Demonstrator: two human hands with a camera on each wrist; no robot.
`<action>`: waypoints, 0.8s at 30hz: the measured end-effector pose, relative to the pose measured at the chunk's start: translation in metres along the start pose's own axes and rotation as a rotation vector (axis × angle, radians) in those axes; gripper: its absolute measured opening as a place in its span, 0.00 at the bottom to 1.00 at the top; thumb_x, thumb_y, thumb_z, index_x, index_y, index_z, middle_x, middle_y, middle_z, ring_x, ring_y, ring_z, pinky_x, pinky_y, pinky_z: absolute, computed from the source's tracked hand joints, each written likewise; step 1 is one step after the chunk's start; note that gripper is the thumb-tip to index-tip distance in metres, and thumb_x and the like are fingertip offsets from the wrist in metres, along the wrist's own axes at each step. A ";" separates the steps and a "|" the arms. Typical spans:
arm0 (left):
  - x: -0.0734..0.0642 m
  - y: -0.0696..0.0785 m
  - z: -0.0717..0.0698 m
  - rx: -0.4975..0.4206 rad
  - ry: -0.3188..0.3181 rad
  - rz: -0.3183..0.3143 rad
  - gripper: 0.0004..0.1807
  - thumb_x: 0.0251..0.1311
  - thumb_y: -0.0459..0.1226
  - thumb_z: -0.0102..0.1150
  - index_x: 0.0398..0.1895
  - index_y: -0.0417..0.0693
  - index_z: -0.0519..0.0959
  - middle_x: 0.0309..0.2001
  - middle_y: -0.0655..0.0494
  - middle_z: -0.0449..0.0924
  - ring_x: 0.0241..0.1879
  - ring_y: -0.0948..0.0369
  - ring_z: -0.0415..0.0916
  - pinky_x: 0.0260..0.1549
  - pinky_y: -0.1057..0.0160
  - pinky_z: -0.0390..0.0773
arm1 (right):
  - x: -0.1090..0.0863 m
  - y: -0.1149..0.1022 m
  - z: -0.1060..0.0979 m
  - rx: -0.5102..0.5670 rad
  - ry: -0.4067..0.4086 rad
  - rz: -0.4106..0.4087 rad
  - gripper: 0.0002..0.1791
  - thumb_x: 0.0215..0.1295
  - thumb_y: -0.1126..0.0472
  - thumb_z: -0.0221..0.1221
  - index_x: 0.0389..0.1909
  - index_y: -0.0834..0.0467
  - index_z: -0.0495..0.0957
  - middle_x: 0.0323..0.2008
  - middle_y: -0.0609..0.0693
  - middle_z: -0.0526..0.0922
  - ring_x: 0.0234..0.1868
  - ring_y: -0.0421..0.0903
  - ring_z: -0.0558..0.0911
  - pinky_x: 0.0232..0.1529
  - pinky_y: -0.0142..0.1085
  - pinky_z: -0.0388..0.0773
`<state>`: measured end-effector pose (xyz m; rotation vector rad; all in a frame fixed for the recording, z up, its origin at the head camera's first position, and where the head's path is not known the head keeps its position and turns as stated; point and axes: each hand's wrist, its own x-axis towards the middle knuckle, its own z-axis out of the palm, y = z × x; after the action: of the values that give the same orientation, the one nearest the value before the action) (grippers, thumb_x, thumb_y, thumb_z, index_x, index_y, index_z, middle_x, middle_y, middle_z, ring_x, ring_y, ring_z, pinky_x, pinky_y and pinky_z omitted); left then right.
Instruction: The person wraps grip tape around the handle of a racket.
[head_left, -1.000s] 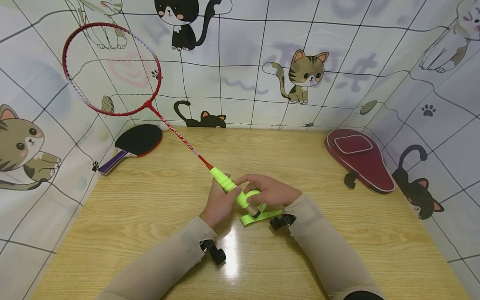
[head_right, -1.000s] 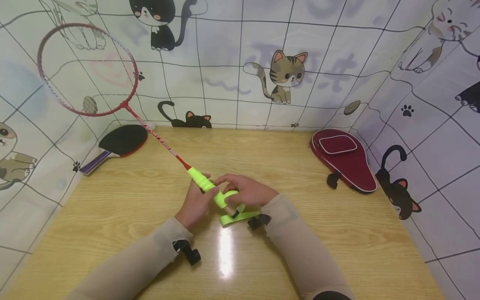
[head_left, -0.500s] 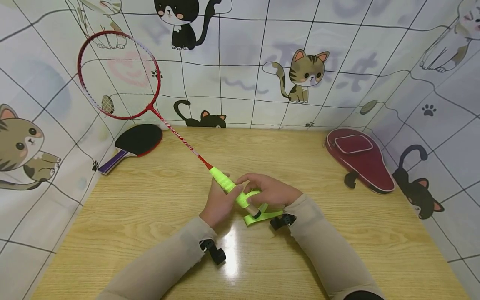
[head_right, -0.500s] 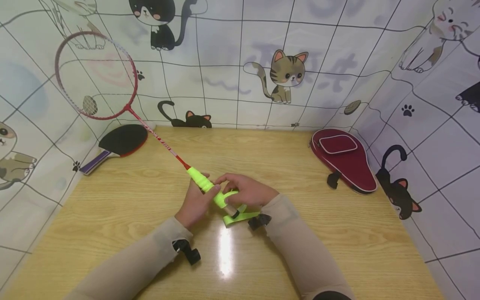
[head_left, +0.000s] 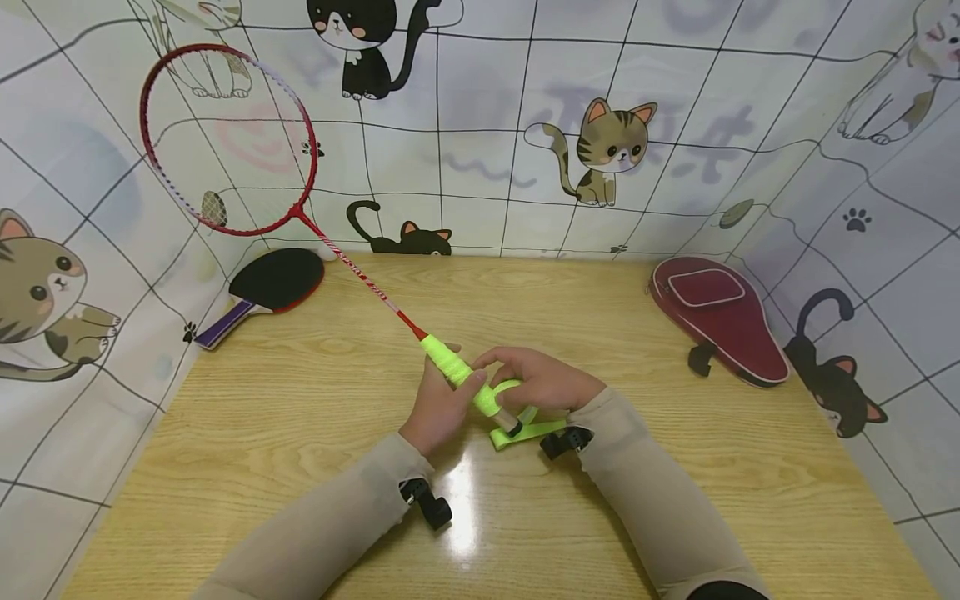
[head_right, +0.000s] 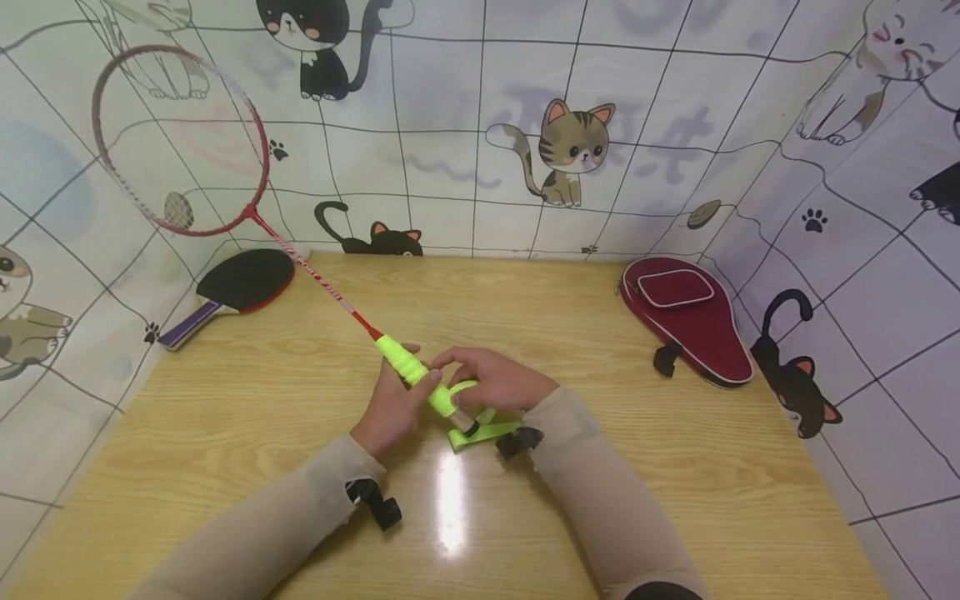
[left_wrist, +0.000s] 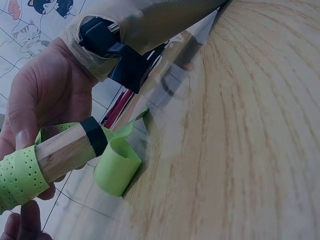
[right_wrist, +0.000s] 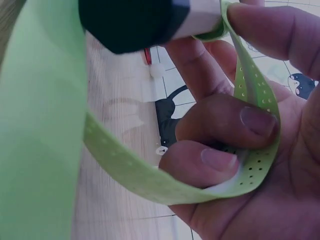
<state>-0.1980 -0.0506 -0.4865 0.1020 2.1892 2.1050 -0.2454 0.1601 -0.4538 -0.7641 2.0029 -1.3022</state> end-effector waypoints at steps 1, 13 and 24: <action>0.000 0.000 0.000 -0.001 -0.002 0.000 0.33 0.73 0.37 0.62 0.72 0.41 0.55 0.50 0.42 0.76 0.45 0.57 0.79 0.47 0.62 0.81 | 0.000 0.000 0.000 -0.008 0.010 0.003 0.31 0.68 0.69 0.58 0.71 0.50 0.72 0.59 0.54 0.85 0.61 0.51 0.83 0.54 0.44 0.83; -0.001 0.001 -0.001 0.036 0.026 -0.041 0.36 0.71 0.39 0.64 0.73 0.38 0.55 0.50 0.46 0.74 0.48 0.56 0.74 0.50 0.60 0.76 | 0.001 0.001 -0.003 -0.022 0.052 0.052 0.28 0.67 0.67 0.62 0.67 0.48 0.73 0.53 0.55 0.88 0.48 0.52 0.88 0.49 0.46 0.85; -0.001 0.003 0.000 0.004 0.044 -0.043 0.36 0.66 0.32 0.61 0.73 0.34 0.56 0.51 0.44 0.72 0.49 0.55 0.73 0.51 0.60 0.76 | 0.000 0.002 -0.006 0.058 0.011 0.051 0.30 0.66 0.71 0.57 0.68 0.50 0.72 0.54 0.55 0.88 0.53 0.53 0.87 0.49 0.44 0.84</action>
<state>-0.1975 -0.0503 -0.4833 0.0089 2.1985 2.0999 -0.2502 0.1639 -0.4537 -0.6761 1.9719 -1.3314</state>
